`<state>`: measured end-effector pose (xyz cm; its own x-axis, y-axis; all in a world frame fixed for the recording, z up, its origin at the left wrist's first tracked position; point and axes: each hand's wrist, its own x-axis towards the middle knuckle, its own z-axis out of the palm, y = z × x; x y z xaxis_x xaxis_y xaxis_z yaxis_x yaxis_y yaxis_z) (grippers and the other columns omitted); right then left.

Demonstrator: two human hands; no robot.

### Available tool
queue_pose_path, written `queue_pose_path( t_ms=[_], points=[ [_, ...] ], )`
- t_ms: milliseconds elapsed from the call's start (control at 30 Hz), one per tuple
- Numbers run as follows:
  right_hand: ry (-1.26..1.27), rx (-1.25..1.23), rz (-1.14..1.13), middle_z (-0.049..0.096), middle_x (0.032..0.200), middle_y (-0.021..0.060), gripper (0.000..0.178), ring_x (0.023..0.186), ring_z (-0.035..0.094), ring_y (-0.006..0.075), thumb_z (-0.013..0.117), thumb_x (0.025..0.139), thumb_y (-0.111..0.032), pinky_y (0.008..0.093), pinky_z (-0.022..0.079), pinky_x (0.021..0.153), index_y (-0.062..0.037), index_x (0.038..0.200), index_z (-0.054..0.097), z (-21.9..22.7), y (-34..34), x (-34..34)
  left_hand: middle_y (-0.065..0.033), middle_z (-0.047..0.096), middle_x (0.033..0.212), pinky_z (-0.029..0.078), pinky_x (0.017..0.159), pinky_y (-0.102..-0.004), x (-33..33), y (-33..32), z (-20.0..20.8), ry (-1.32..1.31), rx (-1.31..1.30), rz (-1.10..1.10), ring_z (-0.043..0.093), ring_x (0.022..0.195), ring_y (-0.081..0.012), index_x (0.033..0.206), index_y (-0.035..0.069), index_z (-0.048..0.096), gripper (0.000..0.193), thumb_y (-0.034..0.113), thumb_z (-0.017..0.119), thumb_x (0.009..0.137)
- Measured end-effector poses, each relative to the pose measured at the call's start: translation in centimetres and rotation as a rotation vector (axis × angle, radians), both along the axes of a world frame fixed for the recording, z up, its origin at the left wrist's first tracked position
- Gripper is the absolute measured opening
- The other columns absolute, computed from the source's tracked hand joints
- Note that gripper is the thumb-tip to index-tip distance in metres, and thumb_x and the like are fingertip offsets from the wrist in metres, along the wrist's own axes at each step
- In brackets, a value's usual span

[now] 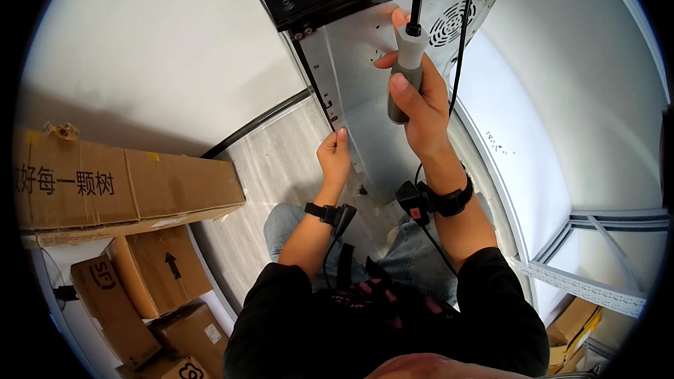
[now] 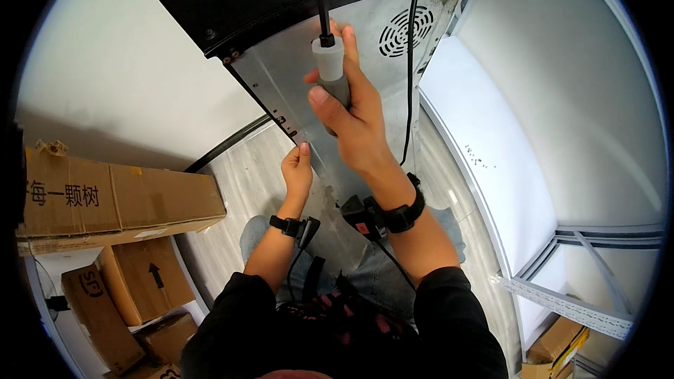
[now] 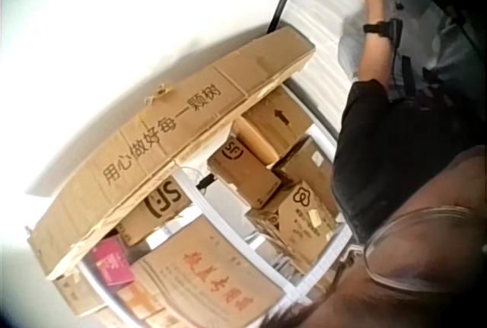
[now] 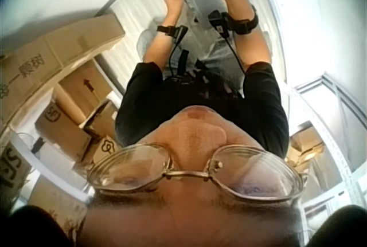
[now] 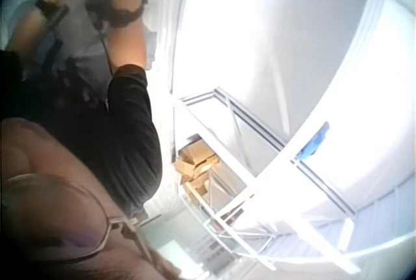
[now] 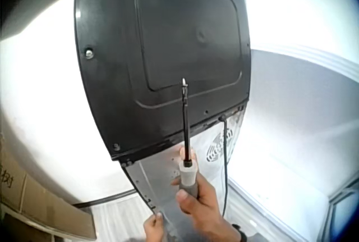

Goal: The person uses a screwdriver to fasten screws into the back panel of a large appliance. They repeatedly pick up screws and tighten them into place along the edges of the metal casing.

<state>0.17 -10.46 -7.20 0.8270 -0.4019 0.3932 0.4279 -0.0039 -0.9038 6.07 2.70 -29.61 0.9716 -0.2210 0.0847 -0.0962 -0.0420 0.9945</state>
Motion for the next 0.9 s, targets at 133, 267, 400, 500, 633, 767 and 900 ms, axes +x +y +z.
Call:
queue_pose_path(
  t_ms=[133, 267, 400, 500, 633, 767, 900],
  points=[
    [-0.026, 0.032, -0.001, 0.054, 0.112, 0.0036, 0.067, 0.062, 0.044, 0.0029, 0.061, 0.088, -0.026, 0.0177, 0.036, 0.056, 0.0014, 0.141, 0.029, 0.1, 0.6, 0.3, 0.0022, 0.031, 0.056, 0.027, 0.048, -0.0272, 0.2, 0.4, -0.1, -0.03, 0.051, 0.017, 0.029, 0.056, -0.0071, 0.061, 0.001, 0.039, 0.044, 0.025, 0.057, 0.093],
    [-0.049, 0.078, 0.012, 0.056, 0.09, -0.0009, 0.075, 0.058, 0.042, 0.0019, 0.06, 0.089, -0.025, 0.0169, 0.033, 0.051, -0.0025, 0.147, 0.017, 0.4, 0.8, 0.3, -0.0009, 0.036, 0.051, 0.032, 0.049, -0.0265, 0.5, 1.2, 1.6, -0.032, 0.159, 0.001, 0.035, 0.053, -0.0076, 0.062, -0.001, 0.048, 0.042, 0.027, 0.063, 0.089],
    [-0.064, 0.05, -0.028, 0.056, 0.09, -0.0005, 0.058, 0.057, 0.041, 0.0019, 0.061, 0.089, -0.029, 0.0168, 0.031, 0.049, 0.0, 0.133, 0.039, 0.3, 0.9, 0.5, -0.0058, 0.054, 0.064, 0.042, 0.059, -0.0271, 2.4, 3.9, 4.9, -0.307, 0.223, 0.11, 0.051, 0.062, -0.0141, 0.073, 0.0, 0.059, 0.03, 0.026, 0.074, 0.079],
    [-0.018, -0.014, -0.038, 0.056, 0.091, 0.0002, 0.044, 0.064, 0.041, 0.0029, 0.059, 0.089, -0.031, 0.0182, 0.031, 0.056, -0.0004, 0.12, 0.053, -0.1, 0.7, 0.4, -0.0123, 0.057, 0.104, 0.049, 0.078, -0.0306, 3.7, 4.6, 10.2, -0.695, 0.107, 0.174, 0.059, 0.091, -0.0196, 0.113, 0.002, 0.054, 0.052, 0.02, 0.08, 0.072],
    [-0.098, -0.08, -0.135, 0.051, 0.079, -0.0026, 0.035, 0.064, 0.04, 0.0033, 0.059, 0.089, -0.032, 0.0192, 0.03, 0.059, -0.0025, 0.107, 0.057, -0.6, 0.6, 1.1, -0.0205, 0.042, 0.131, 0.048, 0.087, -0.0381, 4.8, 2.6, 17.5, -1.06, 0.091, 0.006, 0.054, 0.109, -0.0341, 0.137, 0.011, 0.037, 0.086, 0.02, 0.084, 0.065],
    [-0.083, -0.026, -0.097, 0.049, 0.069, -0.0046, 0.03, 0.059, 0.04, 0.0033, 0.06, 0.089, -0.031, 0.0188, 0.029, 0.056, -0.0031, 0.1, 0.059, 0.0, 1.0, 0.7, -0.0232, 0.042, 0.133, 0.051, 0.085, -0.0398, 6.4, 1.4, 18.1, -1.143, 0.132, 0.035, 0.054, 0.111, -0.0386, 0.137, 0.013, 0.039, 0.086, 0.018, 0.084, 0.063],
    [-0.109, -0.029, -0.065, 0.048, 0.07, -0.0046, 0.029, 0.06, 0.04, 0.0036, 0.06, 0.09, -0.03, 0.0189, 0.029, 0.056, -0.0034, 0.1, 0.06, 0.2, 0.9, 0.7, -0.022, 0.047, 0.129, 0.054, 0.076, -0.0349, 7.3, 1.4, 18.0, -1.187, 0.137, 0.063, 0.06, 0.102, -0.034, 0.133, 0.014, 0.046, 0.079, 0.017, 0.083, 0.064]
  ],
)
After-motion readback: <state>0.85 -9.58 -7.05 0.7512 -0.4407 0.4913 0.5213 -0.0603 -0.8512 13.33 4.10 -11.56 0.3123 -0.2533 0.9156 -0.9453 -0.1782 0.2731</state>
